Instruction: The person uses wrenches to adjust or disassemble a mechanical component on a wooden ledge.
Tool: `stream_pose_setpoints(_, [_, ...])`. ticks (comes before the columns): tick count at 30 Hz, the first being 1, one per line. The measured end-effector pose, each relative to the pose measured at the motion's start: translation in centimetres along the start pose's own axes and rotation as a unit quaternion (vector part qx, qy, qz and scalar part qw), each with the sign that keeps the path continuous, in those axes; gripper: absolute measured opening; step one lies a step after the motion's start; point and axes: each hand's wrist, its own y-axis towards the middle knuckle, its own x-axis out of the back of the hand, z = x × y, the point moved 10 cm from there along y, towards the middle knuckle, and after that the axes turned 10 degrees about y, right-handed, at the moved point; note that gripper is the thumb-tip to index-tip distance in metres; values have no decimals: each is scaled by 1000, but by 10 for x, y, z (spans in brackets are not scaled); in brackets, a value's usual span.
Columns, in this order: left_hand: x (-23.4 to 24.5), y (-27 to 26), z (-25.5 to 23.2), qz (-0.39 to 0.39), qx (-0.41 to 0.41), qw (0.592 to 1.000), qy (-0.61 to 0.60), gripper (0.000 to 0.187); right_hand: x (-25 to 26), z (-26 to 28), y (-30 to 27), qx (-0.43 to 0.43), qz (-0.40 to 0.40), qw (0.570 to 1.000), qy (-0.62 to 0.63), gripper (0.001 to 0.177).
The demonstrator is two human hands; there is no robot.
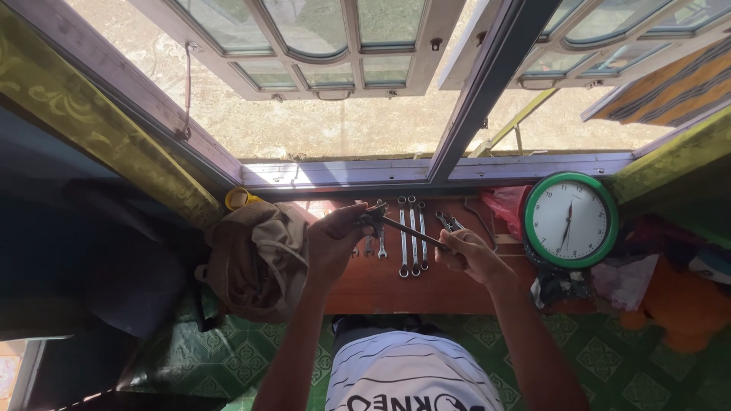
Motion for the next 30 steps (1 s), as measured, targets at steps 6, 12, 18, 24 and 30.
stream_pose_setpoints(6, [23, 0, 9, 45, -8, 998, 51, 27, -22, 13, -12, 10, -87, 978, -187, 57])
stream_pose_setpoints(12, [43, 1, 5, -19, 8, 1000, -1, 33, -72, -15, -7, -12, -75, 990, -117, 47])
stream_pose_setpoints(18, [24, -19, 54, -22, 69, 997, -24, 33, -103, -45, 10, 59, -147, 963, -219, 45])
stream_pose_setpoints(24, [-11, -47, 70, 79, 78, 994, 10, 31, -91, -72, 1, 57, -253, 950, -175, 31])
stream_pose_setpoints(30, [12, -39, 62, 72, 43, 996, 13, 29, -109, -86, -9, 78, -232, 967, -75, 35])
